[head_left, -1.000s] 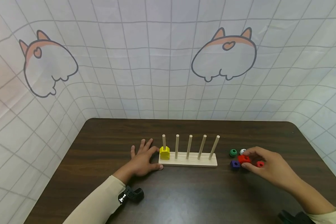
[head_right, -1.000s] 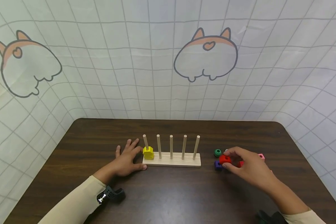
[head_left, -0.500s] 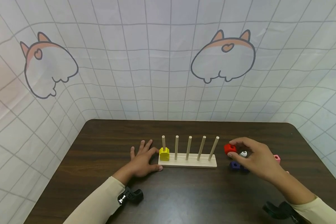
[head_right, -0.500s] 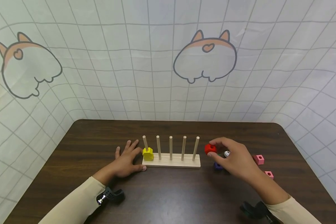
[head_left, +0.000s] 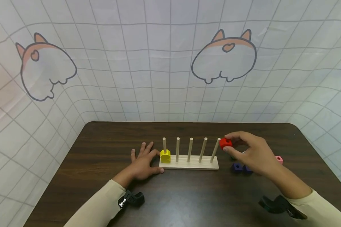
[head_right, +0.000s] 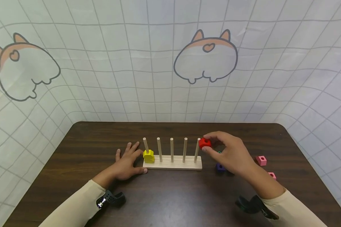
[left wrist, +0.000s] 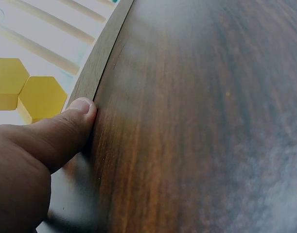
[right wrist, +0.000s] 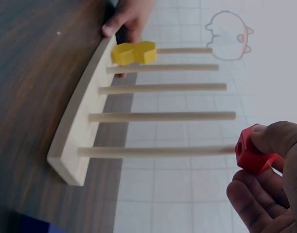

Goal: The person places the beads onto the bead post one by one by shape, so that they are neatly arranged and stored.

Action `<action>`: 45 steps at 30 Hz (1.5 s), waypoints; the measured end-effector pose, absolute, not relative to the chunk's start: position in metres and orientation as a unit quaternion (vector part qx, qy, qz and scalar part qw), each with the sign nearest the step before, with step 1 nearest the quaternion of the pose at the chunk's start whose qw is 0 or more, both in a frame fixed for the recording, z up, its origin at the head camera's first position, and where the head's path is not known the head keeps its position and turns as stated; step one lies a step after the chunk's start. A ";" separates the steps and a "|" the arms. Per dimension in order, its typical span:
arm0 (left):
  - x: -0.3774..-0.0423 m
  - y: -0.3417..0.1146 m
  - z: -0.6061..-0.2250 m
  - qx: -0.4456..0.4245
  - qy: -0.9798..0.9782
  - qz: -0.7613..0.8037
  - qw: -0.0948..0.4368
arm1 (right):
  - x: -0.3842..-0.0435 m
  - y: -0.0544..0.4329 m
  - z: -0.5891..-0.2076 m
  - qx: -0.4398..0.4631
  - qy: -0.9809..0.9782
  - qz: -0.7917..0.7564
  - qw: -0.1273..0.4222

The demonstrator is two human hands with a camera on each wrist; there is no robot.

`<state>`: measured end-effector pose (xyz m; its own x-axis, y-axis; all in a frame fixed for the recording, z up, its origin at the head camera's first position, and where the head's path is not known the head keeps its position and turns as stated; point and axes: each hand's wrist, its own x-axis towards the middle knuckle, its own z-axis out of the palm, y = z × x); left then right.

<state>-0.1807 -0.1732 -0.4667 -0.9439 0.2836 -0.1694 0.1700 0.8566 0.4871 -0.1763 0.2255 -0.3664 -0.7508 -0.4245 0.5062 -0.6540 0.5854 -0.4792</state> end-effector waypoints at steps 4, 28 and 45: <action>-0.181 -0.173 -0.467 0.117 0.957 0.238 0.119 | -0.177 0.220 -0.362 0.303 -0.875 0.337 0.172; -0.180 -0.174 -0.467 0.116 0.957 0.239 0.119 | -0.191 0.168 -0.338 0.323 -0.859 0.381 0.117; -0.180 -0.172 -0.463 0.120 0.954 0.250 0.113 | -0.202 0.128 -0.336 0.327 -0.857 0.390 0.085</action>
<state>-0.1804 -0.1720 -0.4631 -0.9457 0.2849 -0.1563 0.1714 0.8459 0.5050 -0.2017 0.1276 -0.3361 -0.7715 -0.4940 0.4008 -0.6268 0.4821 -0.6122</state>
